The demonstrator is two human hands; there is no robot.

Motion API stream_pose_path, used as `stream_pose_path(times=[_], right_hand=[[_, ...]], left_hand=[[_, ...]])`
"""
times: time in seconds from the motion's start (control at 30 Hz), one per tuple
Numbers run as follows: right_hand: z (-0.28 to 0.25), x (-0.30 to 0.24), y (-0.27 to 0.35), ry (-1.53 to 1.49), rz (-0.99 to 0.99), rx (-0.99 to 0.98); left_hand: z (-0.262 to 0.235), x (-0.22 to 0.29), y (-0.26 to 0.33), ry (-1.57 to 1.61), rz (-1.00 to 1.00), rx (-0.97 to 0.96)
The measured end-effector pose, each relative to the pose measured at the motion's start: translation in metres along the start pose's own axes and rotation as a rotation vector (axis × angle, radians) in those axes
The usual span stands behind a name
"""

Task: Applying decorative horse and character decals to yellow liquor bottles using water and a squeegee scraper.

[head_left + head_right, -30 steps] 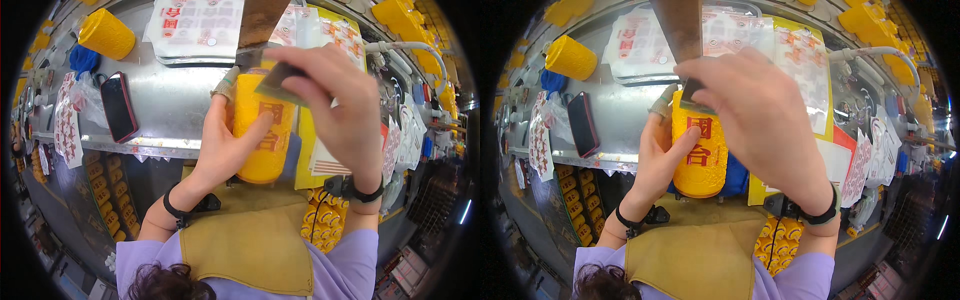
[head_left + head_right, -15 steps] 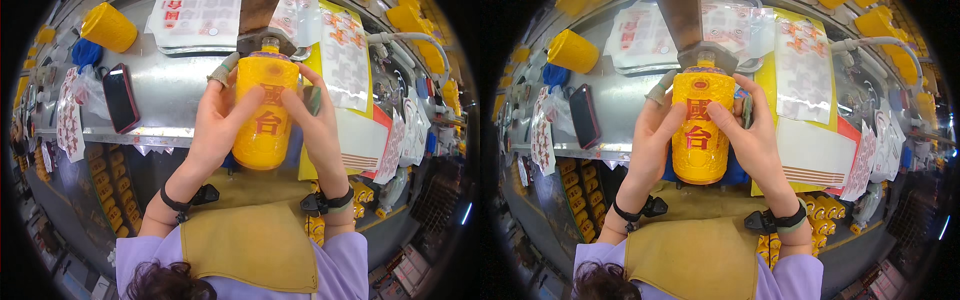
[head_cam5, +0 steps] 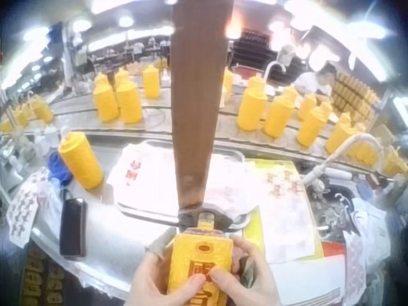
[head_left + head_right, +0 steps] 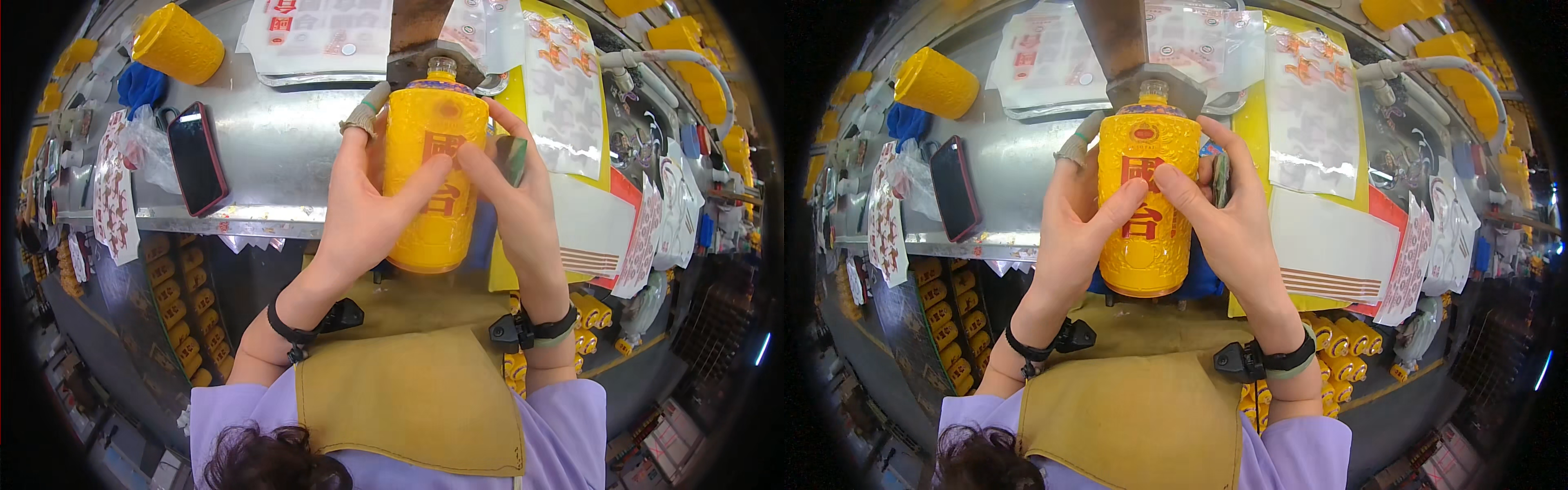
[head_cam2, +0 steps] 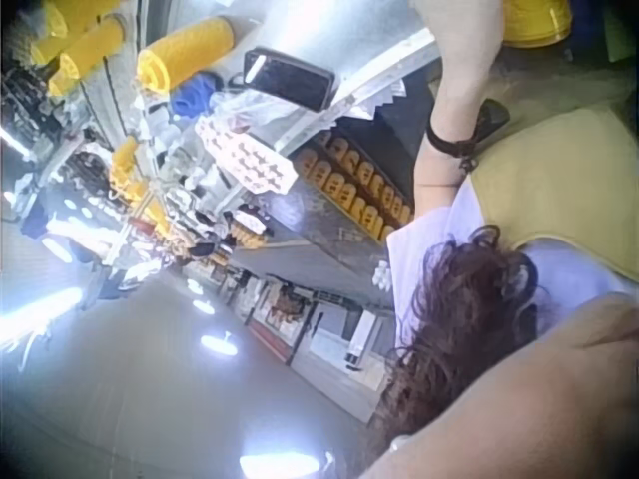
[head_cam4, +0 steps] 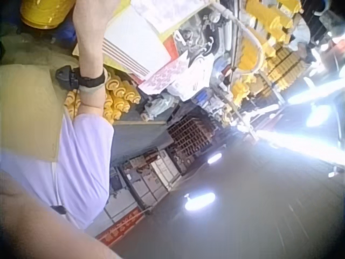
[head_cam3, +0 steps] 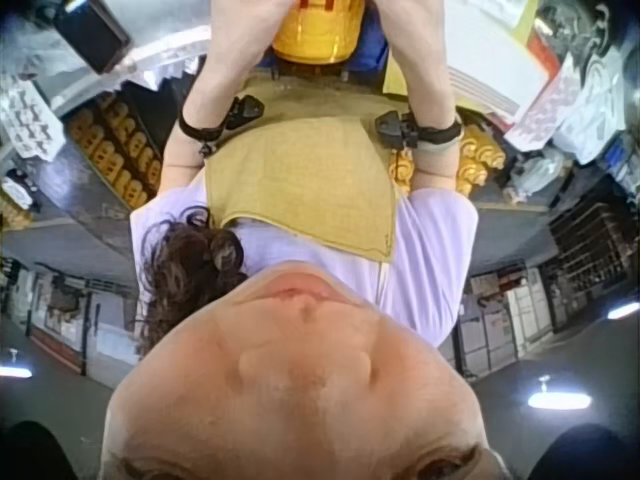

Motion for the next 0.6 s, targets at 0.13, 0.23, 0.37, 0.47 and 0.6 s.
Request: stream_pose_path(times=[0.13,0.23,0.37,0.47,0.6], right_hand=[[0.0005,0.0000,-0.0013,0.002,-0.018,-0.017],[-0.0009,-0.0012,-0.0012,0.045,-0.022,-0.003],[-0.0015,0.0015,-0.0020,-0.014,-0.018,-0.013],[0.0026,-0.0009,-0.0012,0.000,-0.024,0.016],[0.0040,-0.0013,-0.0007,0.015,-0.032,0.018]], left_hand=[[-0.0024,-0.0050,-0.0005,-0.075,0.057,0.012],[-0.0001,-0.0027,0.0003,-0.064,0.040,0.009],[-0.0030,0.0033,0.0008,0.116,-0.063,-0.001],[-0.0034,0.0015,-0.0019,0.162,-0.077,0.015],[-0.0023,-0.0017,-0.0015,0.117,-0.062,0.018]])
Point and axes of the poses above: each hand's wrist, its own y-axis away from the middle knuckle, its own z-axis out of the palm, x = y × z, the point moved 2 cm from there along -y, towards the middle knuckle, and after that the axes turned 8 degrees about -y, right-handed, at the moved point
